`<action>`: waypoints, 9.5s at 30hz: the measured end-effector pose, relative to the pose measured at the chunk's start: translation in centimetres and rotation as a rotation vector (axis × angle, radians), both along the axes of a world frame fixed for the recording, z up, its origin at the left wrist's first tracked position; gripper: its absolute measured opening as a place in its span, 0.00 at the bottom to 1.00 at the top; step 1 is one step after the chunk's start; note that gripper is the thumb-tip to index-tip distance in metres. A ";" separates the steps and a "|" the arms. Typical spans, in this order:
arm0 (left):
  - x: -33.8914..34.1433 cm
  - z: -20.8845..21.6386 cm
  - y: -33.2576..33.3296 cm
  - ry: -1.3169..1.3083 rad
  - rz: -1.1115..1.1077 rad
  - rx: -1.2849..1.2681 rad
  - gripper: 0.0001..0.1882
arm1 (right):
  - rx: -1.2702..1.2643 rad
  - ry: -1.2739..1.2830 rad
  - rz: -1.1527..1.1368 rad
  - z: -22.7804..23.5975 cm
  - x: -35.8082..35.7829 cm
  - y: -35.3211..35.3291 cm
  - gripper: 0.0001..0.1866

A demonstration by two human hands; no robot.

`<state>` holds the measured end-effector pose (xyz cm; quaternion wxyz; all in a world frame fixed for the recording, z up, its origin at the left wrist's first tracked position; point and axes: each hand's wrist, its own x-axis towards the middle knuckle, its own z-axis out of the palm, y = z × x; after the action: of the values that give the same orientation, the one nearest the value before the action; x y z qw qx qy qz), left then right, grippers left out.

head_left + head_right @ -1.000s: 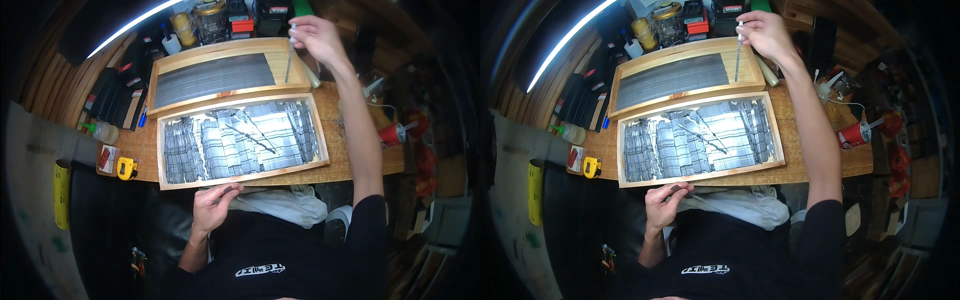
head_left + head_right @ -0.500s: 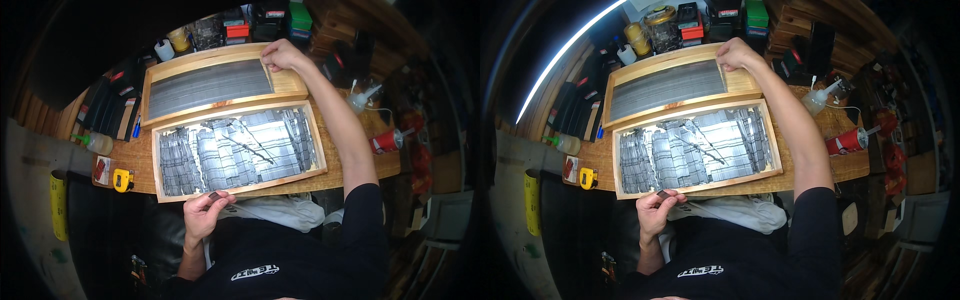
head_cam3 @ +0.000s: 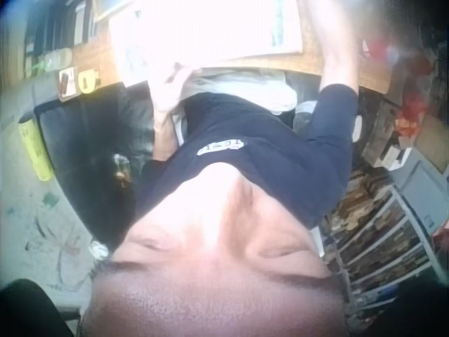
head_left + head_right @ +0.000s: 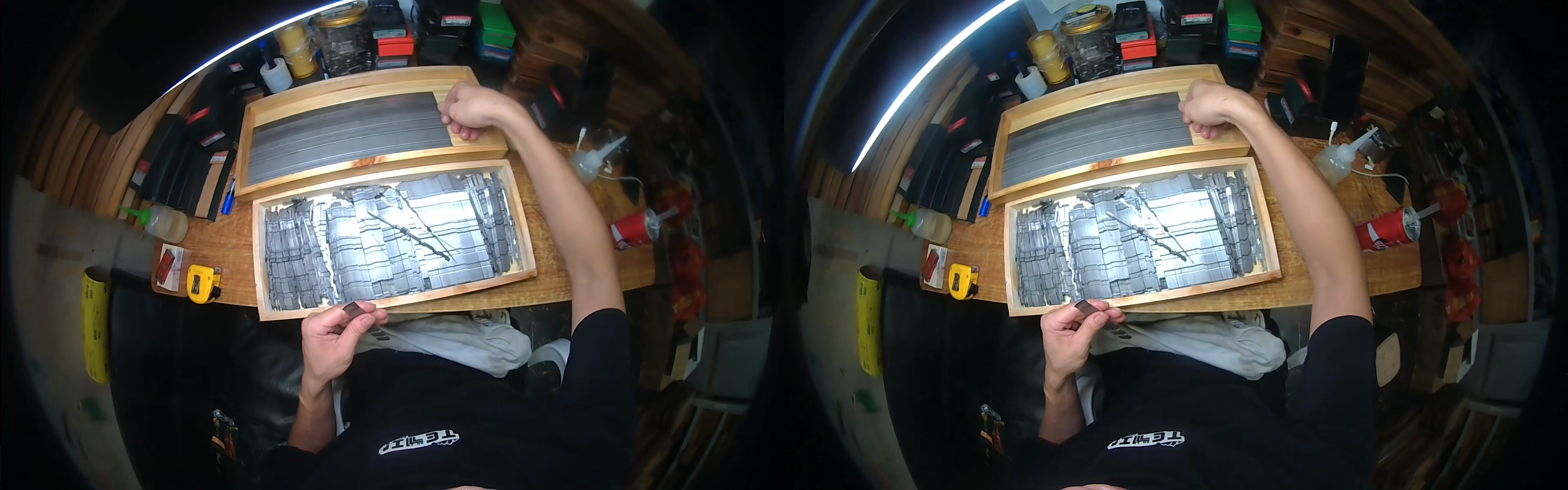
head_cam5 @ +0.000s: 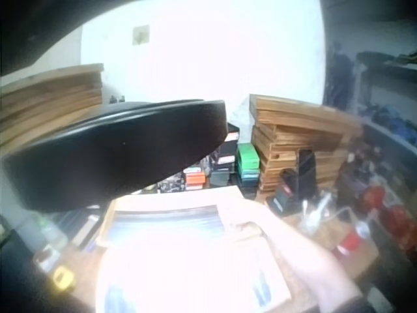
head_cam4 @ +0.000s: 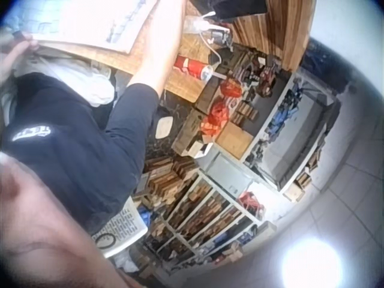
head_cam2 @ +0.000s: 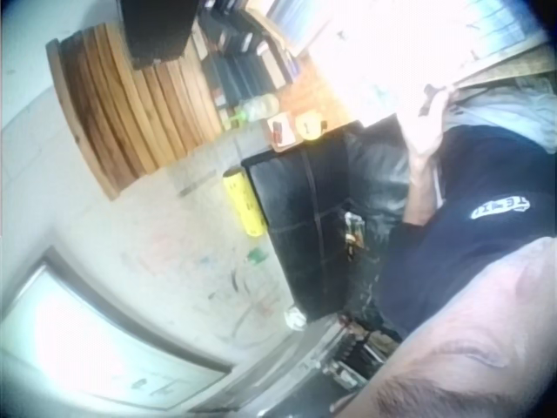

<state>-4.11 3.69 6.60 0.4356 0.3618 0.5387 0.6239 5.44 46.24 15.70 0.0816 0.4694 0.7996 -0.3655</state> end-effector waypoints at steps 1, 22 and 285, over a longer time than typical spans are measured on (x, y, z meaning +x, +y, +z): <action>0.0 0.0 -0.1 -0.012 0.004 -0.004 0.07 | 0.100 -0.033 0.057 -0.4 -0.5 0.0 0.19; 1.1 1.7 -0.2 -0.663 0.118 -0.027 0.11 | -0.259 0.616 0.675 1.4 9.2 -25.2 0.15; 6.0 3.9 4.9 -0.488 -0.017 0.039 0.13 | 0.050 0.272 -0.081 -0.3 16.3 -18.1 0.12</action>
<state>1.84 8.56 10.46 0.5510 0.2132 0.4024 0.6993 21.71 28.10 15.38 -0.0539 0.4494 0.7926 -0.4085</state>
